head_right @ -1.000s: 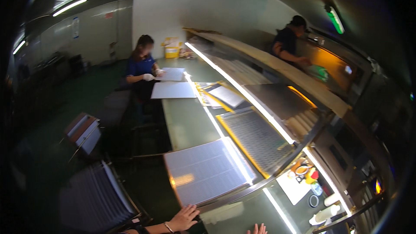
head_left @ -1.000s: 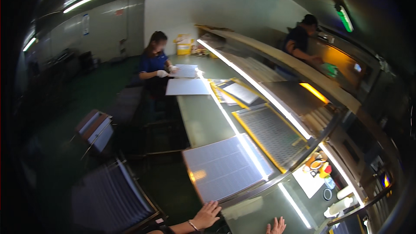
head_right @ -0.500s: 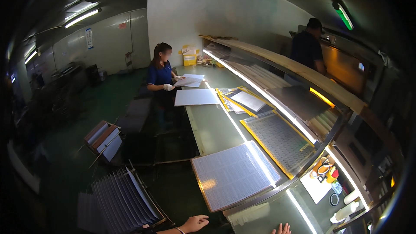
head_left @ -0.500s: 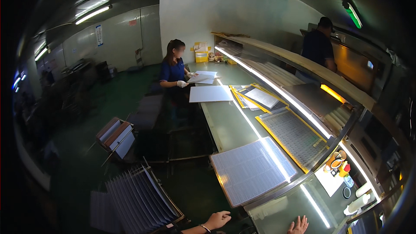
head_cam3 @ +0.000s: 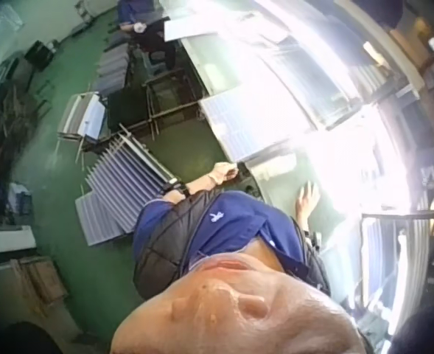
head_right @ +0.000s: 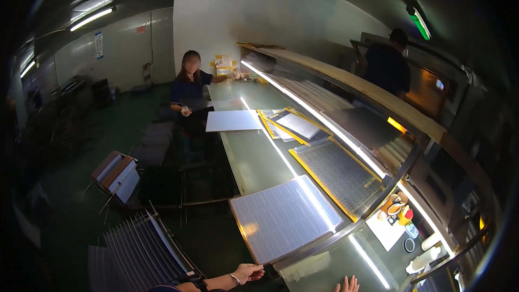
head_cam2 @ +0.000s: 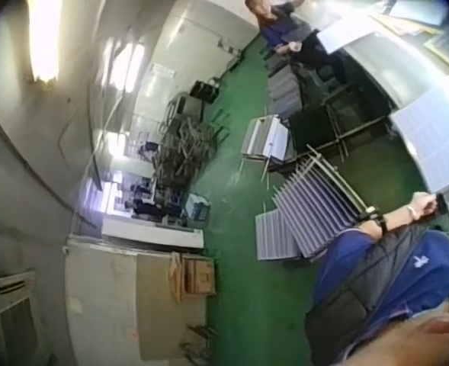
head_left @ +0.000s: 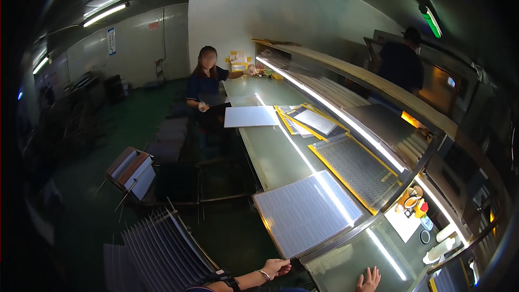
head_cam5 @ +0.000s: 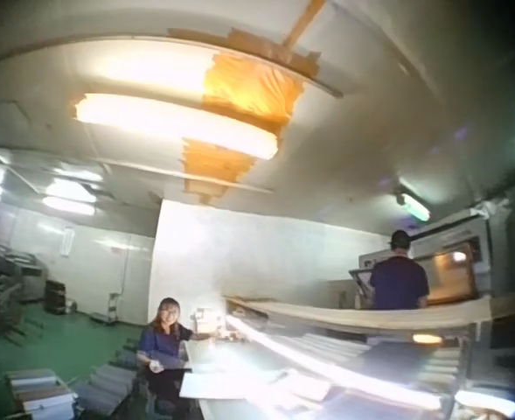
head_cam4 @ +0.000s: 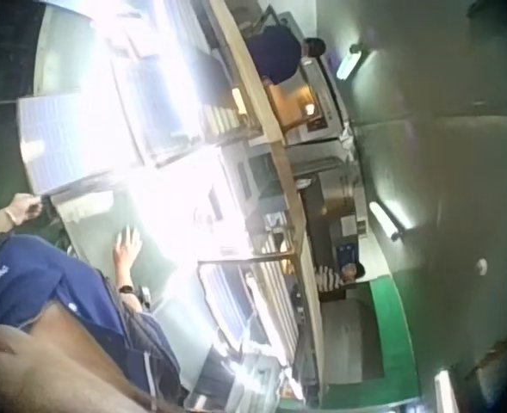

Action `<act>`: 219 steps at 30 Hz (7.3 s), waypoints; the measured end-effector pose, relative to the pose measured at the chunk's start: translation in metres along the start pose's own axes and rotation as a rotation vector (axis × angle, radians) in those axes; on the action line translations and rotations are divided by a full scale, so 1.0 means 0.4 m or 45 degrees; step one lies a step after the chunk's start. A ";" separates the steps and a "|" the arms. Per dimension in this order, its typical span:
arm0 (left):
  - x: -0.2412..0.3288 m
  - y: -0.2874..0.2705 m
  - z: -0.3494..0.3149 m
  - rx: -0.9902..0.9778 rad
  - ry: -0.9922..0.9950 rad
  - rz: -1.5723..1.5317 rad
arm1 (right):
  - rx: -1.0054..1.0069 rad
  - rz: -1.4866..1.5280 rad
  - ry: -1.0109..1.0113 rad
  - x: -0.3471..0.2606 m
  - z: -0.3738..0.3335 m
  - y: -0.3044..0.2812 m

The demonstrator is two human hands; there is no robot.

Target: The recorder sorts through a stack of metal sheets and places them onto a light table for inspection.

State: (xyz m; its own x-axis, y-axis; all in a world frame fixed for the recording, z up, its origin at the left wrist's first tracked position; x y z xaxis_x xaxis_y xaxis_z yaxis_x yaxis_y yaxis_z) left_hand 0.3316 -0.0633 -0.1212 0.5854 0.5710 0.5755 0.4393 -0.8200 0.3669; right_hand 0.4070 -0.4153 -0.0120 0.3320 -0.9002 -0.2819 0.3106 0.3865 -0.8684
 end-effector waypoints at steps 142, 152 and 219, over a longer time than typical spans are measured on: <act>-0.157 -0.103 -0.250 -0.182 0.786 1.648 | -0.137 -0.024 0.111 0.089 -0.038 0.096; 0.019 -0.594 -0.570 1.618 0.998 0.781 | -0.170 -0.188 0.070 0.153 -0.028 0.151; -0.238 0.768 -0.249 -0.928 -0.196 0.196 | 0.787 2.290 1.055 -0.044 -0.319 -0.288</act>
State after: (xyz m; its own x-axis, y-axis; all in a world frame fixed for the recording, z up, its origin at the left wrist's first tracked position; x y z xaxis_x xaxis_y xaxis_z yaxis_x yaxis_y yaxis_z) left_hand 0.3430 -0.3733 0.0096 0.7154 0.4035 0.5705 -0.1852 -0.6777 0.7116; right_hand 0.2517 -0.4696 0.0411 0.2036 0.6842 -0.7003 0.4197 0.5852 0.6938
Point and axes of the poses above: each hand's wrist, its own z-axis towards the middle knuckle, its own y-axis out of the palm, x = y × z, the point moved 5 cm from there along z, towards the middle knuckle, and after that the axes turned 4 degrees about z, right-handed, at the moved point
